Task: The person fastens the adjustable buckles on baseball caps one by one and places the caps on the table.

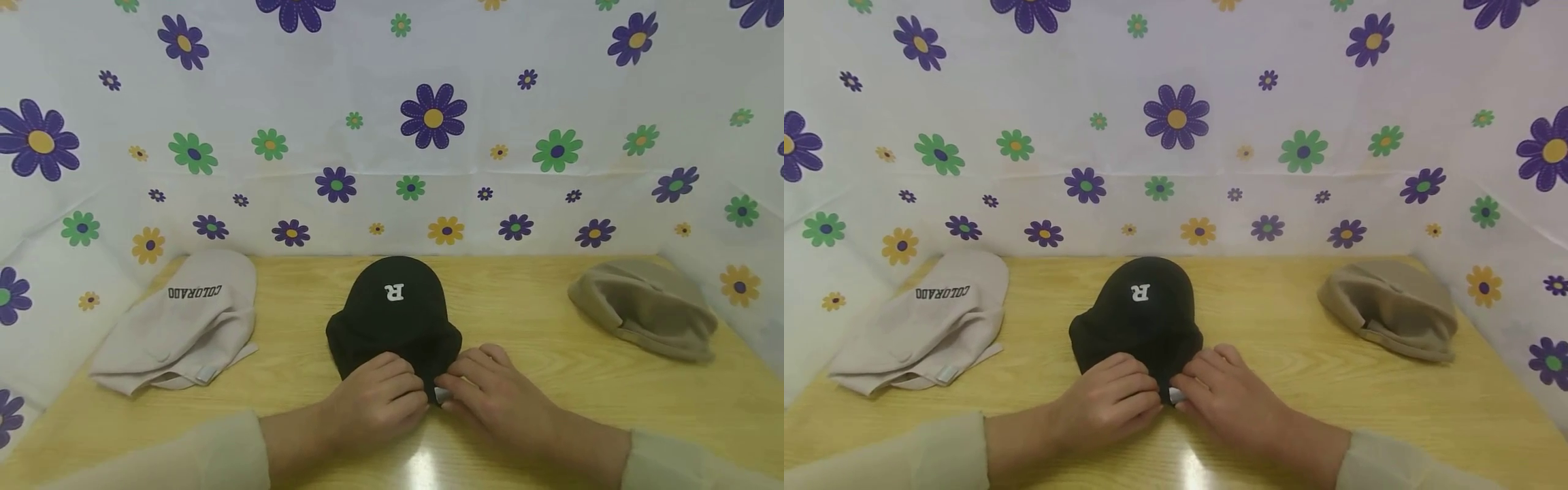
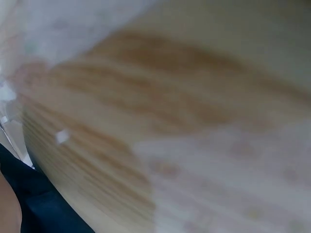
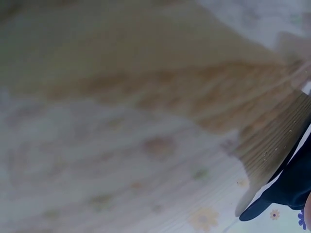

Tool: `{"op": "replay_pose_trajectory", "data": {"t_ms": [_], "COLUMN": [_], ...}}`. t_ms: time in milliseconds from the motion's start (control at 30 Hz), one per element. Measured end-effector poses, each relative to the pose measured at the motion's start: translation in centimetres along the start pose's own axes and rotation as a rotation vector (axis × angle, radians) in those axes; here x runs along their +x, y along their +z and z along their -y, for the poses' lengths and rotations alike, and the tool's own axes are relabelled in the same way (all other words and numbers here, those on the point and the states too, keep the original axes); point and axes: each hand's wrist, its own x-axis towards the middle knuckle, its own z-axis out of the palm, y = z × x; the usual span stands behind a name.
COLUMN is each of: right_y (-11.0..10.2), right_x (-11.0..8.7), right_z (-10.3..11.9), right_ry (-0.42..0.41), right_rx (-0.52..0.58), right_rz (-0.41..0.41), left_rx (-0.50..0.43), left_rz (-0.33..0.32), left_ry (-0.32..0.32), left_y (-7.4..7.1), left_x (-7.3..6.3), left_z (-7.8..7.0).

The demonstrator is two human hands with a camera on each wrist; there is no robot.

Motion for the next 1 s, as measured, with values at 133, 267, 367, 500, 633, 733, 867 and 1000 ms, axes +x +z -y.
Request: {"op": "replay_pose_trajectory", "data": {"t_ms": [133,267,367,500,633,733,867,1000], "right_y": [0.2,0.3,0.0,-0.4,-0.5,-0.5,-0.3,-0.1], "right_x": [0.0,0.0,0.3,0.8,0.9,0.8,0.8,1.0], "right_z": [0.6,1.4,1.7,1.4,1.0,0.7,0.5,0.2], "right_ry": [0.051,0.064,0.041,0.010,0.012,0.017,0.007,-0.047], "right_rx": [0.019,0.006,-0.053,-0.122,-0.132,-0.125,-0.113,-0.136], "right_rz": [-0.004,-0.022,-0.029,0.019,0.054,0.068,0.091,0.076], "left_rx": [-0.029,-0.041,-0.038,-0.019,0.002,0.014,0.024,0.018], "left_rz": [0.025,0.023,0.023,0.018,0.040,0.070,0.081,0.100], "left_ry": [0.010,0.020,0.019,0.006,-0.021,-0.055,-0.082,-0.082], "left_y": [-0.3,-0.5,-0.6,-0.7,-0.8,-0.8,-0.9,-1.0], "left_x": [-0.2,-0.3,-0.2,-0.1,-0.2,-0.3,-0.5,-0.5], "left_z": [0.1,0.2,0.1,0.1,-0.2,-0.6,-0.7,-0.5]}}
